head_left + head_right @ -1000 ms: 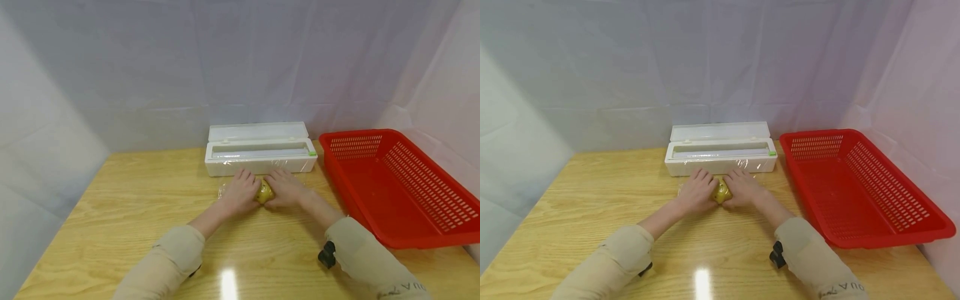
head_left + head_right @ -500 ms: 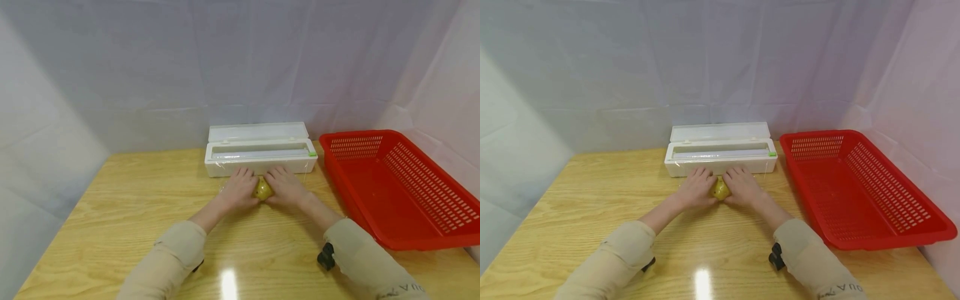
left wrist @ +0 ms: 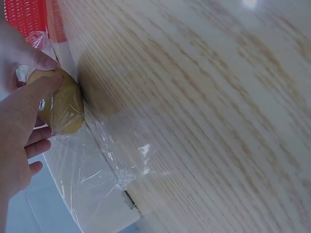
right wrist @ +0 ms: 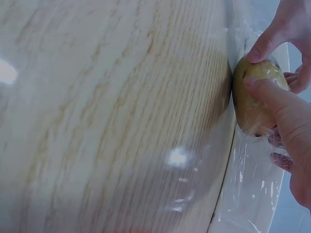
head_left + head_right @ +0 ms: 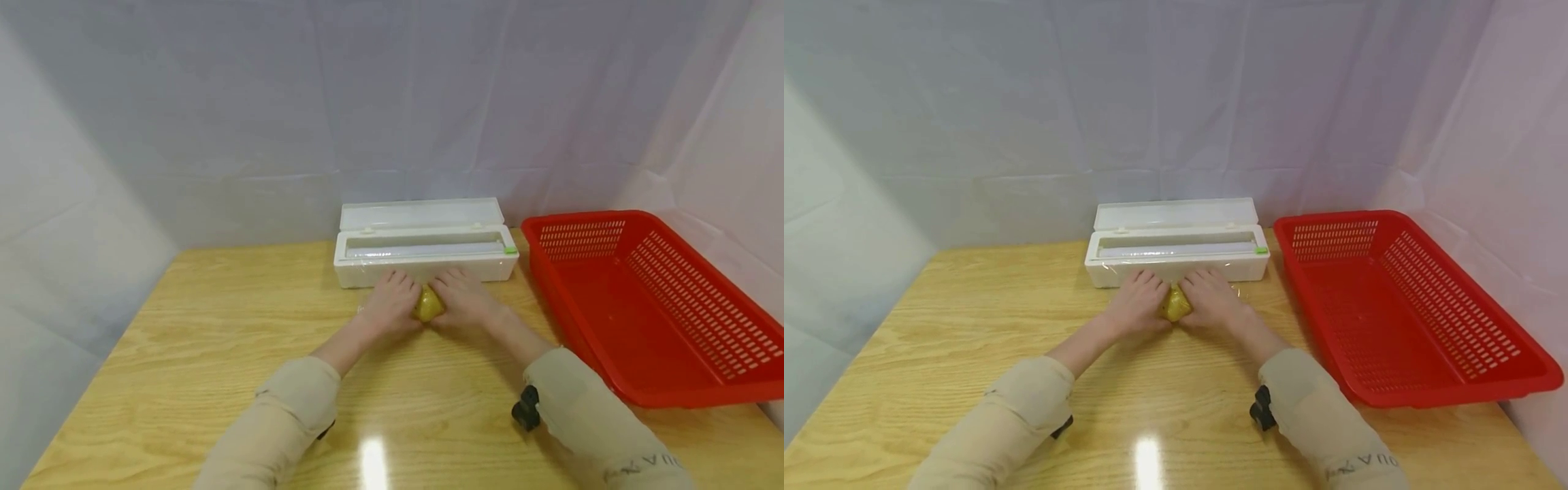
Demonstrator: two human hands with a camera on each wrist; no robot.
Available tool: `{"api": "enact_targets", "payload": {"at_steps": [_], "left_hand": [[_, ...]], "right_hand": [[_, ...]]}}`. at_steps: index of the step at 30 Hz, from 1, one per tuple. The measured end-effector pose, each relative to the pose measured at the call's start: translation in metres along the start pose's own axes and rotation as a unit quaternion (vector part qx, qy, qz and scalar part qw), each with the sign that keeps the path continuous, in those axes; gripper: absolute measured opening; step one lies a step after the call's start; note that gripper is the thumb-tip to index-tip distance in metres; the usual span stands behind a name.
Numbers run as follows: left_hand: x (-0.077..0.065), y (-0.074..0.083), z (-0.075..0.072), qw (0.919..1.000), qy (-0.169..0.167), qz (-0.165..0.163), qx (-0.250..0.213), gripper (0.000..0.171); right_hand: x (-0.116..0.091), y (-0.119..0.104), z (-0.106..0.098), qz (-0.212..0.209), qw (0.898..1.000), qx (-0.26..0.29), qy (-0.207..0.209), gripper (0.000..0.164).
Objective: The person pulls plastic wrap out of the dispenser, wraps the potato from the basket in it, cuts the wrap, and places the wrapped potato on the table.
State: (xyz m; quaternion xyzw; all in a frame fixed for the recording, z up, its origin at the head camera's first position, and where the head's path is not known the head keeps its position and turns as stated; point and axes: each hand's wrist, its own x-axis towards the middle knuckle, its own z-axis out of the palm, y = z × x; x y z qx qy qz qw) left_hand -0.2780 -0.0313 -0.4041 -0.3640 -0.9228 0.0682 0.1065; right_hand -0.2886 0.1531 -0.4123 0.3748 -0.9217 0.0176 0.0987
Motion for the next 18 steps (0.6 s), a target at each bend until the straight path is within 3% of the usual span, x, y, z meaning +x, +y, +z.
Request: {"api": "enact_targets", "payload": {"at_steps": [5, 11, 18], "left_hand": [[0.0038, -0.0054, 0.0011, 0.9992, -0.017, -0.007, -0.035, 0.056], [0.0056, -0.0068, 0.0002, 0.9988, -0.017, -0.009, -0.046, 0.055], [0.0071, -0.0070, -0.0001, 0.9983, -0.029, -0.016, -0.048, 0.056]], "right_hand": [[0.0010, -0.0016, -0.0038, 0.023, 0.999, 0.024, -0.029, 0.064], [-0.0004, -0.0013, -0.0021, 0.007, 1.000, 0.013, -0.010, 0.060], [-0.0012, -0.0007, 0.0016, 0.001, 1.000, -0.025, -0.004, 0.069]]}}
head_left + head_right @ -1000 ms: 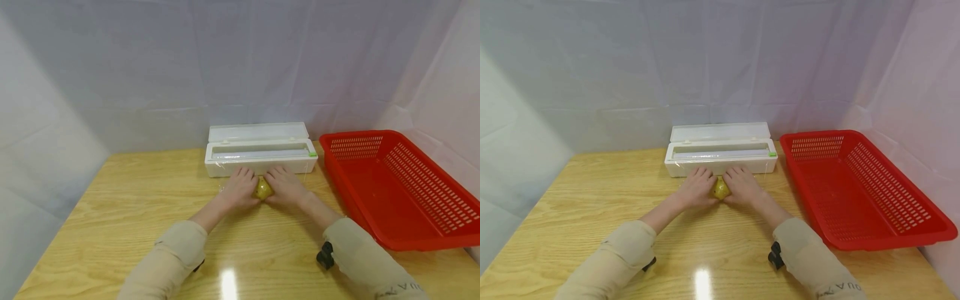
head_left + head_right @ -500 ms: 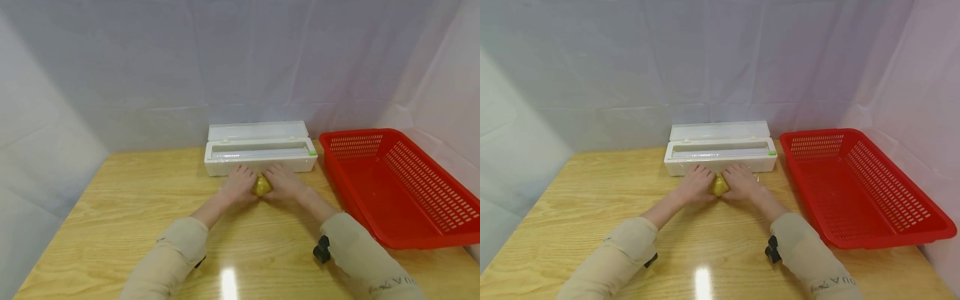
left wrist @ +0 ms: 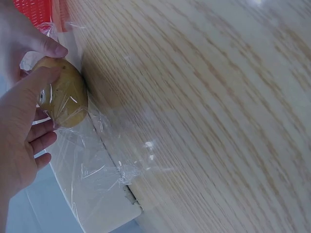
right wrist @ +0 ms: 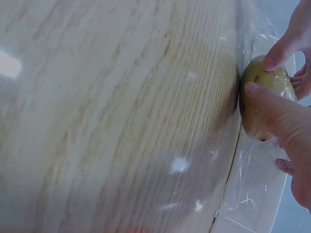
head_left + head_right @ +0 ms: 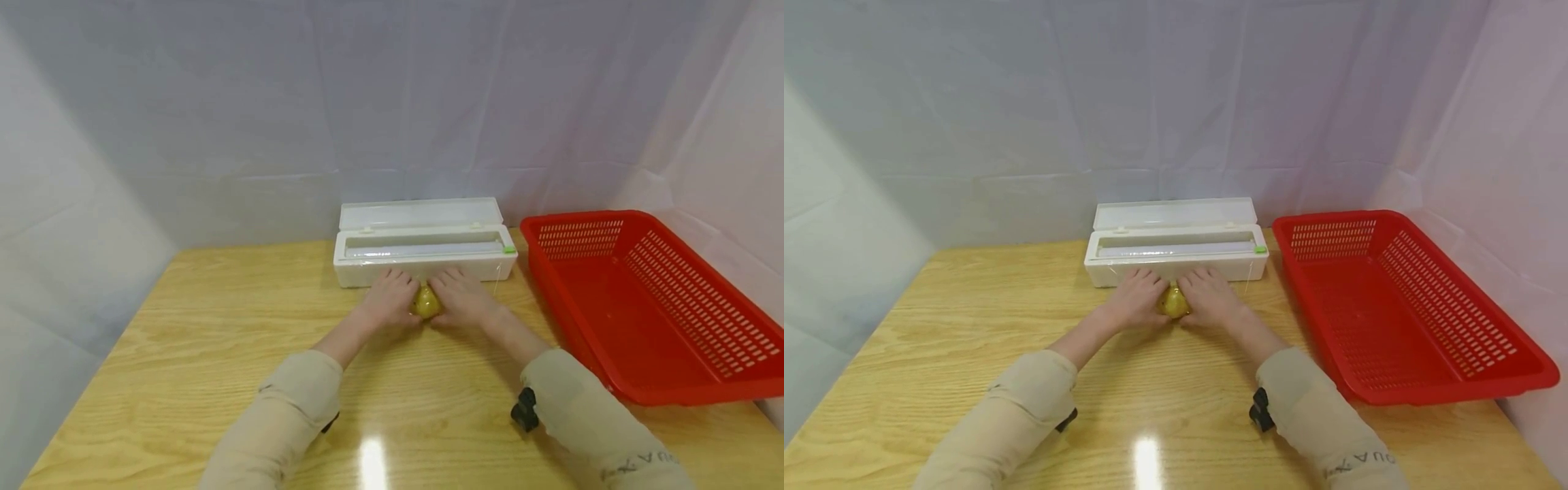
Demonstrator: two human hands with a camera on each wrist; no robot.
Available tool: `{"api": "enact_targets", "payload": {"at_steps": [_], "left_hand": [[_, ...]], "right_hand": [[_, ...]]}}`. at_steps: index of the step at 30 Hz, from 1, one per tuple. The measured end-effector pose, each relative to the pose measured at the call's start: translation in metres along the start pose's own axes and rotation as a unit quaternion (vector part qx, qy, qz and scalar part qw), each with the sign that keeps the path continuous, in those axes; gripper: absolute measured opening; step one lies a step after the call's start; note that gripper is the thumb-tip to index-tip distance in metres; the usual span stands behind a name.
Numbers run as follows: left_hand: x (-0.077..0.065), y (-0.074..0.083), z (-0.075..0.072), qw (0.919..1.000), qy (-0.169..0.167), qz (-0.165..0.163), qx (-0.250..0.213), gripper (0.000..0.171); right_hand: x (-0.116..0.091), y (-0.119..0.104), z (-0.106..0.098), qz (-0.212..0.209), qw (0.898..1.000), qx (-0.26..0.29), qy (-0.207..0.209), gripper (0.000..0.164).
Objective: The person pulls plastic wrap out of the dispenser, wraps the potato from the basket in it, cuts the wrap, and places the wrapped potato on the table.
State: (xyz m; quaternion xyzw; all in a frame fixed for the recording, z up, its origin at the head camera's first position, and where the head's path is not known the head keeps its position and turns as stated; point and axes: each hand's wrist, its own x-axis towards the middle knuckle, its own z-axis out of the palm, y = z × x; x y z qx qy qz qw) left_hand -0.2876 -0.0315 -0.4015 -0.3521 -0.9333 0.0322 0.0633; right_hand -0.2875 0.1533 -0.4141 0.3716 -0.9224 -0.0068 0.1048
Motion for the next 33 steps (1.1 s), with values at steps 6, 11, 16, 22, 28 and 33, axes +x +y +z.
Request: {"api": "enact_targets", "payload": {"at_steps": [6, 11, 16, 22, 28, 33], "left_hand": [[-0.0006, -0.0006, -0.0015, 0.9999, -0.011, -0.008, -0.004, 0.056], [-0.0018, 0.0001, -0.0002, 0.9996, -0.015, -0.004, 0.025, 0.064], [-0.0030, 0.0023, 0.0037, 0.9985, 0.007, 0.005, 0.054, 0.063], [-0.0013, 0.0042, 0.0053, 0.9975, 0.038, -0.003, 0.059, 0.049], [-0.0009, 0.0050, 0.0048, 0.9980, 0.039, -0.007, 0.049, 0.047], [-0.0020, 0.0054, 0.0059, 0.9975, 0.051, -0.002, 0.048, 0.045]], "right_hand": [[0.0033, 0.0005, 0.0015, 0.010, 1.000, 0.007, 0.000, 0.064], [0.0053, 0.0014, 0.0014, 0.038, 0.997, 0.058, -0.015, 0.062], [0.0066, 0.0019, 0.0016, 0.050, 0.995, 0.081, -0.016, 0.059], [0.0072, 0.0024, 0.0034, 0.049, 0.996, 0.075, -0.009, 0.059], [0.0047, 0.0025, 0.0048, 0.035, 0.998, 0.045, -0.011, 0.064], [0.0036, 0.0017, 0.0041, 0.043, 0.997, 0.059, -0.015, 0.062]]}}
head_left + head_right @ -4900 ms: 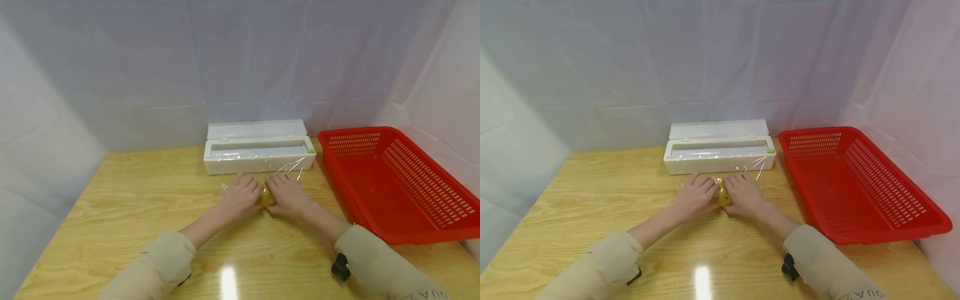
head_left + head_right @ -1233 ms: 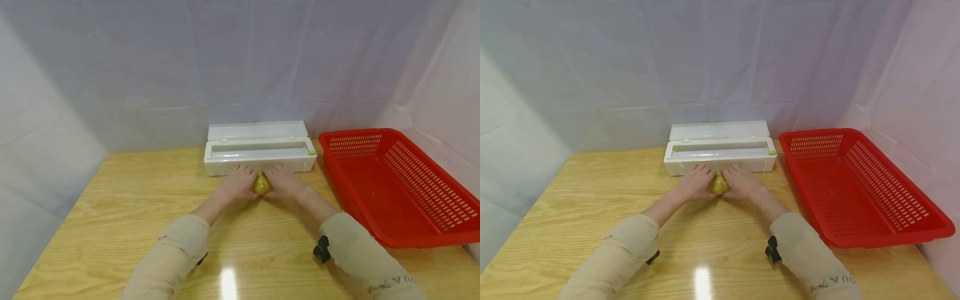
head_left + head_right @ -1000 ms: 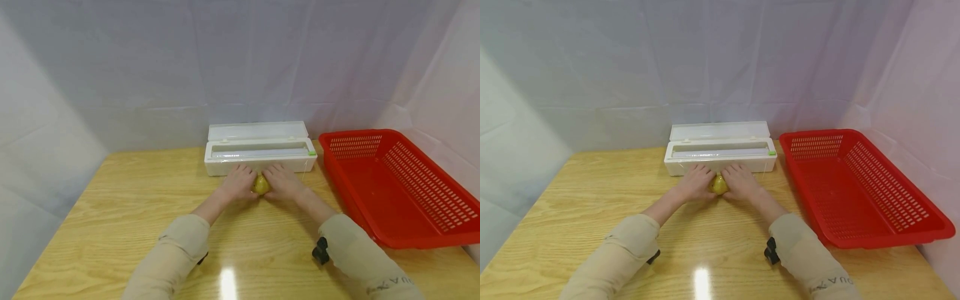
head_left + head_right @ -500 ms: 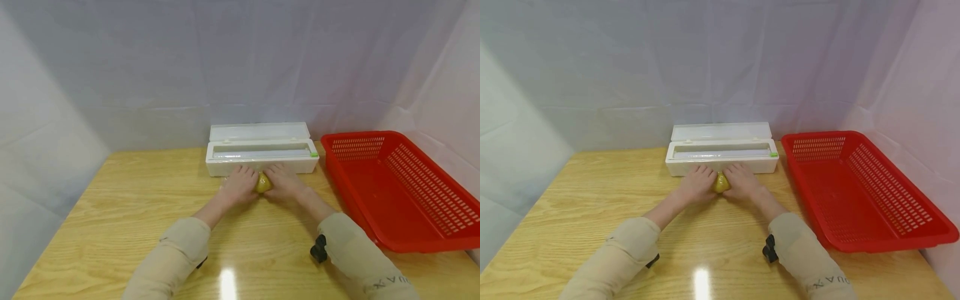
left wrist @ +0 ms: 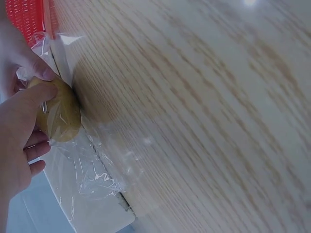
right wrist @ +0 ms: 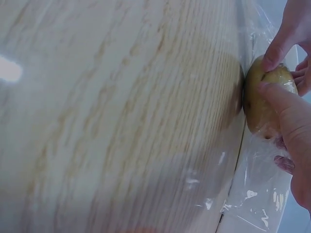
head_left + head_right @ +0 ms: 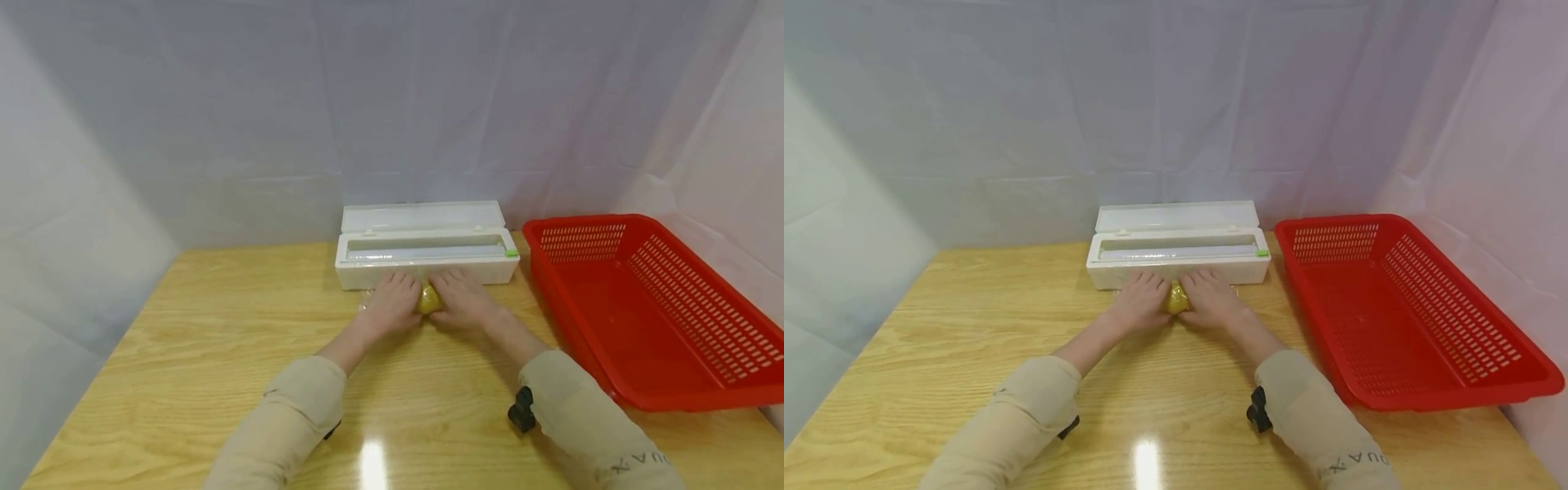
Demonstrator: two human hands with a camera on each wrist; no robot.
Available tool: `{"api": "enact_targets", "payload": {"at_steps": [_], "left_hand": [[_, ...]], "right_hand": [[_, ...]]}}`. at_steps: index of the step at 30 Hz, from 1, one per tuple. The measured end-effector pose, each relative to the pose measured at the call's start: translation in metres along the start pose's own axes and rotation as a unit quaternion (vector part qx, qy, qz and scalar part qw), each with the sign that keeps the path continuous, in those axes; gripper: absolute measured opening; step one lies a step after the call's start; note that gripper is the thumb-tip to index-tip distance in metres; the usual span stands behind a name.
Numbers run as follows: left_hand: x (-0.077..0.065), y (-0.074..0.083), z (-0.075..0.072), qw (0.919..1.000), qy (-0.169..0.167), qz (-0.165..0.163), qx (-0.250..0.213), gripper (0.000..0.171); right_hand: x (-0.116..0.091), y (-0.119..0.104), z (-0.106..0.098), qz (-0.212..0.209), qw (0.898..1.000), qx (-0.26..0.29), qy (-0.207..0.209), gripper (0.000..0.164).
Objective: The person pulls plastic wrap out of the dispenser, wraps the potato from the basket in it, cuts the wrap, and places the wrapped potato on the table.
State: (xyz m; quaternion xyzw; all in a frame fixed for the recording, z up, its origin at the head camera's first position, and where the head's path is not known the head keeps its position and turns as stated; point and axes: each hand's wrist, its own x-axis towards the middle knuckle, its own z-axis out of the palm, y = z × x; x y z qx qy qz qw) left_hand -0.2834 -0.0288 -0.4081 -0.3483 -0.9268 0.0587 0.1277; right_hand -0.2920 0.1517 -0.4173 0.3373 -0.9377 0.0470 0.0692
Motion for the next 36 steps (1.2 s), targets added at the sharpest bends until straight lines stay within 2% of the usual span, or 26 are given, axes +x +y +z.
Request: {"api": "enact_targets", "payload": {"at_steps": [5, 8, 13, 18, 22, 27, 32, 36], "left_hand": [[0.000, 0.000, 0.001, 1.0000, -0.003, -0.006, 0.003, 0.044], [-0.001, 0.000, 0.002, 0.9998, -0.016, -0.010, 0.000, 0.046], [-0.001, 0.002, 0.002, 0.9998, -0.016, -0.004, 0.008, 0.048], [-0.001, 0.001, 0.000, 0.9995, -0.027, -0.003, 0.014, 0.053], [-0.002, 0.000, -0.002, 0.9997, -0.021, -0.008, -0.001, 0.050], [-0.004, 0.001, -0.003, 0.9999, -0.003, -0.005, 0.015, 0.046], [-0.006, 0.001, -0.004, 0.9997, 0.011, 0.003, 0.020, 0.044], [-0.008, 0.001, -0.005, 0.9998, 0.004, 0.000, 0.018, 0.043]], "right_hand": [[0.001, 0.000, 0.001, -0.002, 1.000, 0.008, 0.006, 0.058], [0.000, 0.002, 0.005, -0.009, 1.000, -0.001, 0.015, 0.058], [-0.002, 0.004, 0.008, -0.019, 0.999, -0.021, 0.040, 0.059], [-0.002, 0.004, 0.007, -0.017, 0.998, -0.038, 0.046, 0.056], [-0.002, 0.003, 0.006, -0.009, 0.998, -0.052, 0.044, 0.056], [-0.005, 0.004, 0.008, -0.020, 0.996, -0.066, 0.061, 0.060], [-0.007, 0.007, 0.002, -0.031, 0.997, -0.041, 0.060, 0.064], [-0.009, 0.011, -0.006, -0.016, 0.998, -0.036, 0.056, 0.062]]}}
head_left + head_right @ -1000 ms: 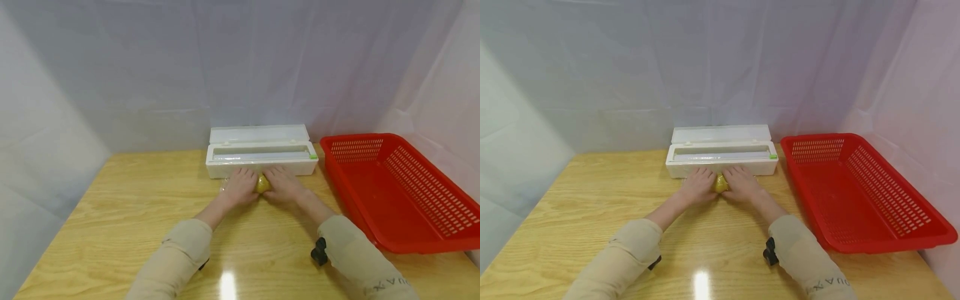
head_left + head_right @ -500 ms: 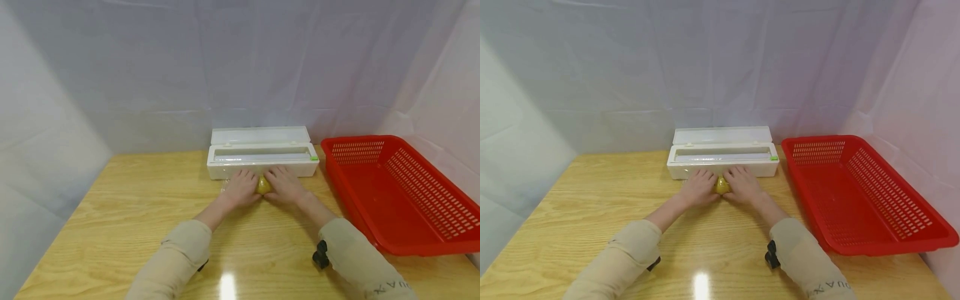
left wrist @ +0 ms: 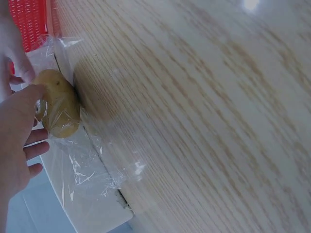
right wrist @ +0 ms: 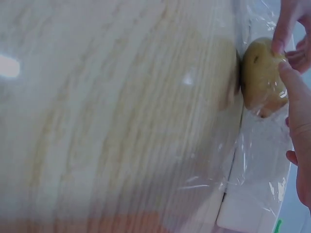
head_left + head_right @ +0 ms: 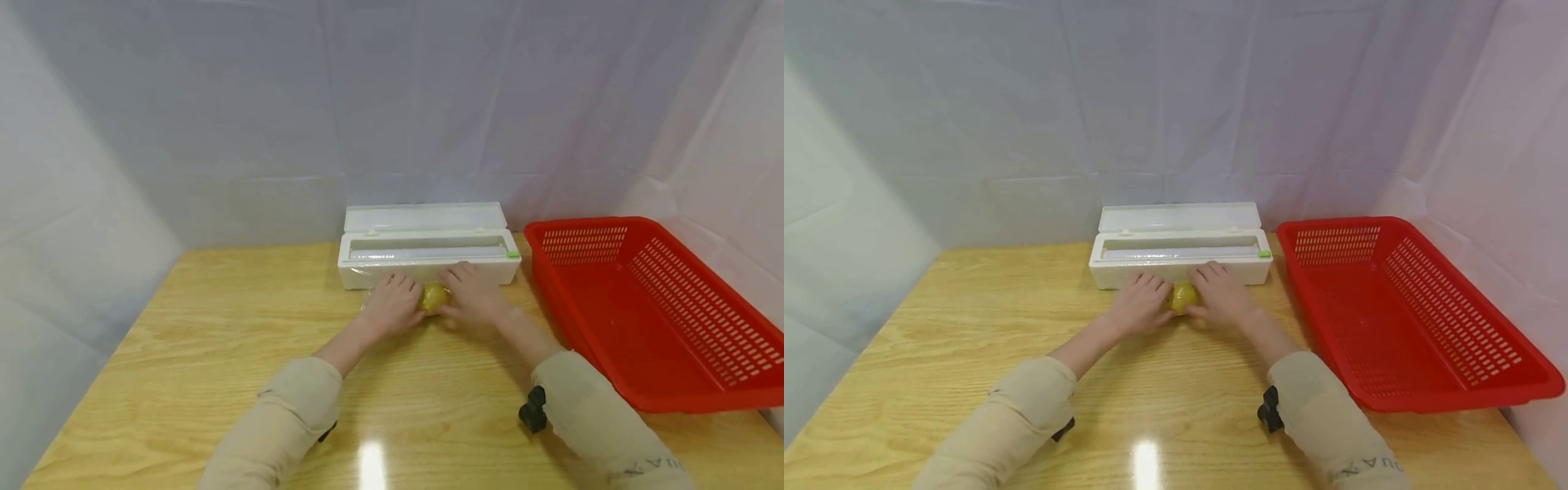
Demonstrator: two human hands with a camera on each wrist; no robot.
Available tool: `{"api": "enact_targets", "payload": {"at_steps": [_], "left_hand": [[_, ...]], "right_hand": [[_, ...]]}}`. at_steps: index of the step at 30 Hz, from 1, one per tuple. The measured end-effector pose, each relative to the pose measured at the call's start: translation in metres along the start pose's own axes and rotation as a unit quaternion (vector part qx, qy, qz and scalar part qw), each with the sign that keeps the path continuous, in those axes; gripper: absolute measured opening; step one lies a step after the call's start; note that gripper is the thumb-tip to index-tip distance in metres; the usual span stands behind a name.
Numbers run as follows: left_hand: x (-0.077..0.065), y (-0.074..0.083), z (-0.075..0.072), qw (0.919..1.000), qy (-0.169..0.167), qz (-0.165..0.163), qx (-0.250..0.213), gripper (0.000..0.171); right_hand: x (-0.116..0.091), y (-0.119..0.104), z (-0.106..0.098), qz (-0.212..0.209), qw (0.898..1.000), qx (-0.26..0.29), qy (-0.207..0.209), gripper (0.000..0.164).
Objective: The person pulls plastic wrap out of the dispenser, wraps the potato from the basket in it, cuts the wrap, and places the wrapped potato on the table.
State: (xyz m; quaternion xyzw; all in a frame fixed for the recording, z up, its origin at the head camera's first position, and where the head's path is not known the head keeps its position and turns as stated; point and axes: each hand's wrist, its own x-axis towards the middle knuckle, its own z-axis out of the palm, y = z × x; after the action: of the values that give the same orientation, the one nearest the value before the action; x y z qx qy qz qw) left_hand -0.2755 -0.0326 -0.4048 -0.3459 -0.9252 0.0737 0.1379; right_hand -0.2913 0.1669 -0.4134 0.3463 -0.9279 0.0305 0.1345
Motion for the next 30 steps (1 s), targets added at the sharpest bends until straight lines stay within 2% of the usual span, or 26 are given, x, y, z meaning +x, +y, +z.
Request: {"api": "enact_targets", "payload": {"at_steps": [9, 14, 18, 21, 24, 27, 30], "left_hand": [[0.001, -0.001, -0.002, 0.9994, -0.031, -0.012, 0.000, 0.046], [-0.001, -0.001, -0.001, 0.9992, -0.037, -0.007, 0.012, 0.048], [-0.003, -0.005, -0.003, 0.9991, -0.039, -0.011, -0.013, 0.046], [-0.005, -0.011, -0.007, 0.9984, -0.030, -0.030, -0.037, 0.043], [-0.009, -0.020, -0.011, 0.9981, -0.017, -0.050, -0.032, 0.039], [-0.014, -0.029, -0.014, 0.9976, 0.009, -0.065, -0.024, 0.034], [-0.020, -0.041, -0.016, 0.9948, 0.049, -0.084, -0.031, 0.030]], "right_hand": [[0.003, 0.011, -0.014, 0.065, 0.996, -0.029, 0.062, 0.039], [0.003, 0.016, -0.020, 0.117, 0.992, -0.008, 0.047, 0.036], [0.003, 0.017, -0.024, 0.151, 0.988, -0.005, 0.033, 0.036], [0.003, 0.018, -0.028, 0.193, 0.980, -0.003, 0.042, 0.033], [0.003, 0.021, -0.033, 0.250, 0.966, -0.005, 0.057, 0.035], [0.003, 0.027, -0.036, 0.296, 0.953, -0.014, 0.066, 0.037], [0.001, 0.035, -0.037, 0.323, 0.944, -0.023, 0.067, 0.039]]}}
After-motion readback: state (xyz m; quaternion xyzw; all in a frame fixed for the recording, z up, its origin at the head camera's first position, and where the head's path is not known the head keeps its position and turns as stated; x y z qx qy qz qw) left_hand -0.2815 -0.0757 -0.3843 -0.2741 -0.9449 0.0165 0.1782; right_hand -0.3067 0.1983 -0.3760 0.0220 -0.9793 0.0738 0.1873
